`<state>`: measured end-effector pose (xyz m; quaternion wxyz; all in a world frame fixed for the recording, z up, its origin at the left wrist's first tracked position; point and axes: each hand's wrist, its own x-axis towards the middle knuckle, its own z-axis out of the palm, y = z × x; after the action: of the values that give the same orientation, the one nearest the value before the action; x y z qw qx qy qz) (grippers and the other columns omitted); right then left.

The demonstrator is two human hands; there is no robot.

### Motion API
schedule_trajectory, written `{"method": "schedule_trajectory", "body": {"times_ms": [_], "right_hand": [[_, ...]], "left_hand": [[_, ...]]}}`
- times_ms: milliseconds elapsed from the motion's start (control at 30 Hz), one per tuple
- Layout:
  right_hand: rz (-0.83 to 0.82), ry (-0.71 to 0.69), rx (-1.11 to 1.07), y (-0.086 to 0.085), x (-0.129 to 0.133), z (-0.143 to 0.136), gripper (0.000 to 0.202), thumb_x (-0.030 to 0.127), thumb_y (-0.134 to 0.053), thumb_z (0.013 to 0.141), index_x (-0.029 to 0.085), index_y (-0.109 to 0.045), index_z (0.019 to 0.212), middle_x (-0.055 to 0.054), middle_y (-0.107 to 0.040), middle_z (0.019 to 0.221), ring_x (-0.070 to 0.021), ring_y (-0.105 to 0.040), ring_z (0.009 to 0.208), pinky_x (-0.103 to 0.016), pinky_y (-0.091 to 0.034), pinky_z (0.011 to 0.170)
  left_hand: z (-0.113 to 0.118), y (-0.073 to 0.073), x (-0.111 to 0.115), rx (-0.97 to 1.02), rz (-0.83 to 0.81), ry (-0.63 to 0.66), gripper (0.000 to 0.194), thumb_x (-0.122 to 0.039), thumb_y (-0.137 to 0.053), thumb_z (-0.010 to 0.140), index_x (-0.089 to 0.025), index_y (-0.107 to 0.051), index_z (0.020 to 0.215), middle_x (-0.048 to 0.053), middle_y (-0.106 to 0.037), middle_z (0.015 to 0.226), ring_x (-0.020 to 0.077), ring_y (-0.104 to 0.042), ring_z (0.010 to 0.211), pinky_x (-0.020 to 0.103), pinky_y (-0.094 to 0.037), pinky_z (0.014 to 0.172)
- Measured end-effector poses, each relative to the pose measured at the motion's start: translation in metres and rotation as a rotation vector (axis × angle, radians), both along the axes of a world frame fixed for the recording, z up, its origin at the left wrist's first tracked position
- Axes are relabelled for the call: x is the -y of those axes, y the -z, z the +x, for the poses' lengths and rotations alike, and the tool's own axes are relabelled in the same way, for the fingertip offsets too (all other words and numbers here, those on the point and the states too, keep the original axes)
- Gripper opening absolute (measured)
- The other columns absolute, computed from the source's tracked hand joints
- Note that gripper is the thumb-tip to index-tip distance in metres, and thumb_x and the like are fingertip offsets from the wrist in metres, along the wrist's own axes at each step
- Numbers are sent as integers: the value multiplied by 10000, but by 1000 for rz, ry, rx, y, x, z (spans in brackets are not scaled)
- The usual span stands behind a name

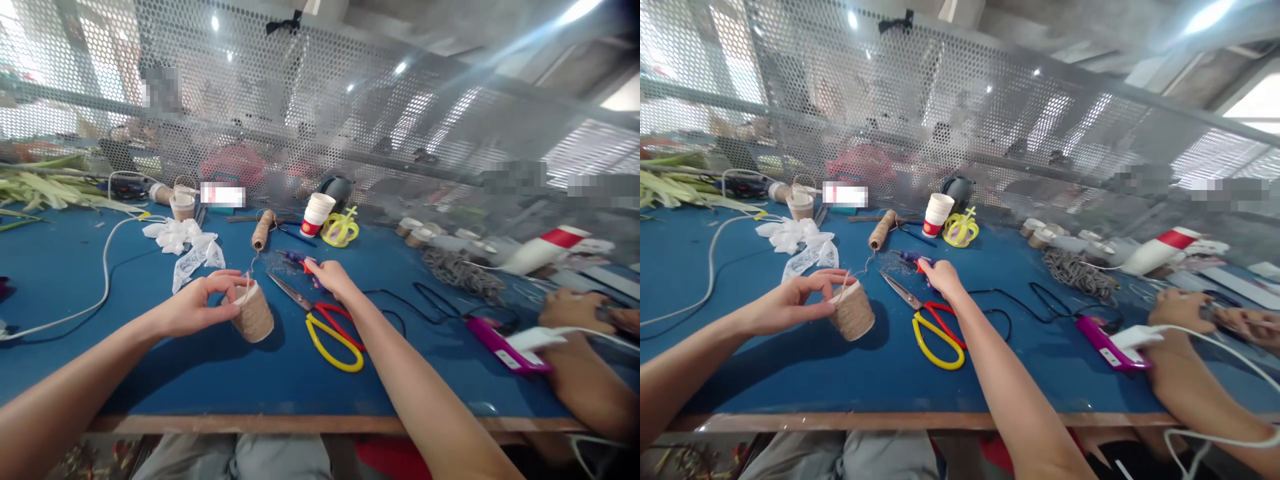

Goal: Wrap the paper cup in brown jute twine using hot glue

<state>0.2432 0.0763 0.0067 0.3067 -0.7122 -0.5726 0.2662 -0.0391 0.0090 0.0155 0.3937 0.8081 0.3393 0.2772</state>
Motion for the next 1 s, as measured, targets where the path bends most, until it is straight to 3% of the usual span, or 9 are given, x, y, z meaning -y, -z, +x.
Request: {"method": "schedule_trajectory", "body": {"times_ms": [100, 200, 300, 367, 500, 667, 833, 1000], "right_hand": [[97, -39, 90, -13, 7, -6, 390, 274, -588, 768, 179, -418, 430, -36, -532, 536, -140, -580, 657, -231, -380, 571], [161, -173, 103, -26, 26, -30, 233, 315, -612, 751, 179, -566, 568, -59, -614, 755, -175, -565, 808, -268, -404, 697], [119, -484, -62, -31, 47, -61, 344, 451, -456, 839, 191, -653, 730, -44, -639, 852, -166, -573, 821, -288, -409, 755], [89, -634, -230, -29, 58, -79, 417, 509, -428, 835, 175, -644, 709, -55, -631, 886, -182, -560, 902, -303, -388, 822], [-37, -559, -473, -21, 66, -98, 366, 528, -571, 728, 165, -612, 714, -64, -609, 953, -197, -550, 910, -338, -384, 825], [-71, -505, -752, -21, 69, -98, 176, 304, -693, 637, 161, -592, 621, -78, -556, 1103, -205, -480, 1100, -329, -322, 935], [35, -483, -767, -30, 76, -88, 137, 261, -675, 678, 173, -583, 625, -61, -577, 1090, -186, -470, 1126, -337, -331, 944], [62, -440, -773, -33, 80, -78, 156, 265, -684, 674, 172, -572, 619, -52, -603, 1030, -166, -537, 1002, -329, -388, 882]], "left_hand": [[0, -1, 1, 10, -5, 12, 201, -338, -520, 803, -181, -520, 678, 70, -569, 1246, 231, -344, 1288, 436, -262, 1064], [1, 0, 3, 20, -20, 29, 177, -319, -531, 800, -181, -518, 689, 76, -568, 1248, 224, -337, 1290, 434, -271, 1057], [2, 1, 3, 13, -38, 59, 161, -303, -542, 793, -176, -518, 697, 79, -562, 1249, 221, -320, 1300, 426, -267, 1060], [2, 1, 4, 0, -40, 73, 161, -300, -540, 794, -172, -520, 700, 80, -560, 1238, 218, -319, 1299, 407, -270, 1060], [3, -3, 5, -37, -10, 79, 158, -289, -531, 798, -169, -520, 697, 76, -606, 1112, 215, -369, 1257, 358, -303, 1033], [3, -5, 5, -19, -12, 79, 151, -285, -530, 798, -168, -523, 703, 71, -608, 1124, 226, -391, 1240, 350, -305, 1017], [1, -3, 2, 116, -138, 71, 154, -272, -546, 799, -158, -535, 695, 81, -585, 1220, 234, -383, 1256, 405, -245, 1051], [0, -5, 2, 262, -276, 93, 157, -277, -584, 785, -143, -552, 709, 106, -578, 1231, 243, -405, 1245, 400, -291, 1021]]}}
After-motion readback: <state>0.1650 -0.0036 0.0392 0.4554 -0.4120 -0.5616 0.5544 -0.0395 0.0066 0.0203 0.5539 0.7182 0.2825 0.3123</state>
